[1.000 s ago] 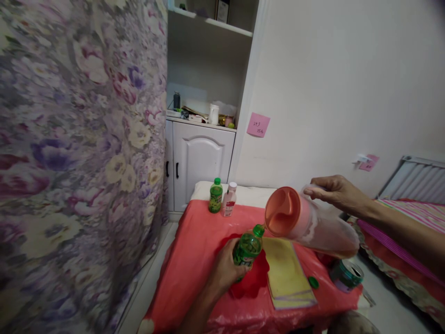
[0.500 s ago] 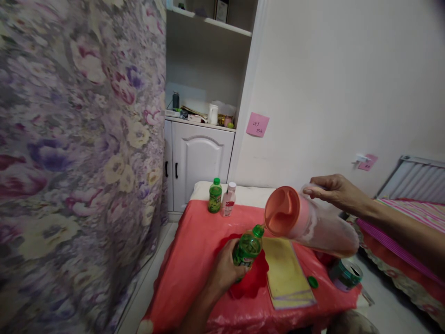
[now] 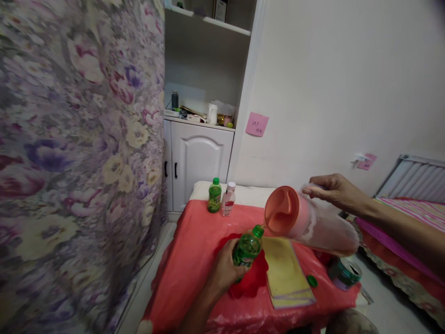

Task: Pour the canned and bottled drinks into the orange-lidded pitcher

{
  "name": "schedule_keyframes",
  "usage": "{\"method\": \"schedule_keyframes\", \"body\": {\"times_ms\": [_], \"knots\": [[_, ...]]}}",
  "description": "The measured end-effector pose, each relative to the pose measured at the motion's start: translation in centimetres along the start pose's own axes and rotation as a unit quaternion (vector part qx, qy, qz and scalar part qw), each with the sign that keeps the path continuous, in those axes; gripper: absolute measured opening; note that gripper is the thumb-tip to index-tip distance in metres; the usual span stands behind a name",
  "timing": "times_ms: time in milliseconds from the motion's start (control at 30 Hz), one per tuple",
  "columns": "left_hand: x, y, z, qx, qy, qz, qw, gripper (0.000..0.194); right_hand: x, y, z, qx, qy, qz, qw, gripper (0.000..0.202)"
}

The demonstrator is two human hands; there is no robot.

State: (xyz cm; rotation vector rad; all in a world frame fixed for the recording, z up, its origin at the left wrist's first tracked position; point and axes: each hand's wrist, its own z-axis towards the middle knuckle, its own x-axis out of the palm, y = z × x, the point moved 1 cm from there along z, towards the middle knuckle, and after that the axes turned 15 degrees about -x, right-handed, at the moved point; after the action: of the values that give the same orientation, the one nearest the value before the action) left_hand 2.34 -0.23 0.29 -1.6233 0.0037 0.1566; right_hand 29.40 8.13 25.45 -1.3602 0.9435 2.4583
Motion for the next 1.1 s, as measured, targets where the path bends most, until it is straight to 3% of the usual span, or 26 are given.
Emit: {"method": "schedule_keyframes", "body": {"times_ms": [1100], "knots": [[0.1,1.2,0.5,0.007,-0.002,0.018,1.000,0.062,0.2,-0.1,0.1,-0.015,0.001,-0.016,1.000,0.042]]}}
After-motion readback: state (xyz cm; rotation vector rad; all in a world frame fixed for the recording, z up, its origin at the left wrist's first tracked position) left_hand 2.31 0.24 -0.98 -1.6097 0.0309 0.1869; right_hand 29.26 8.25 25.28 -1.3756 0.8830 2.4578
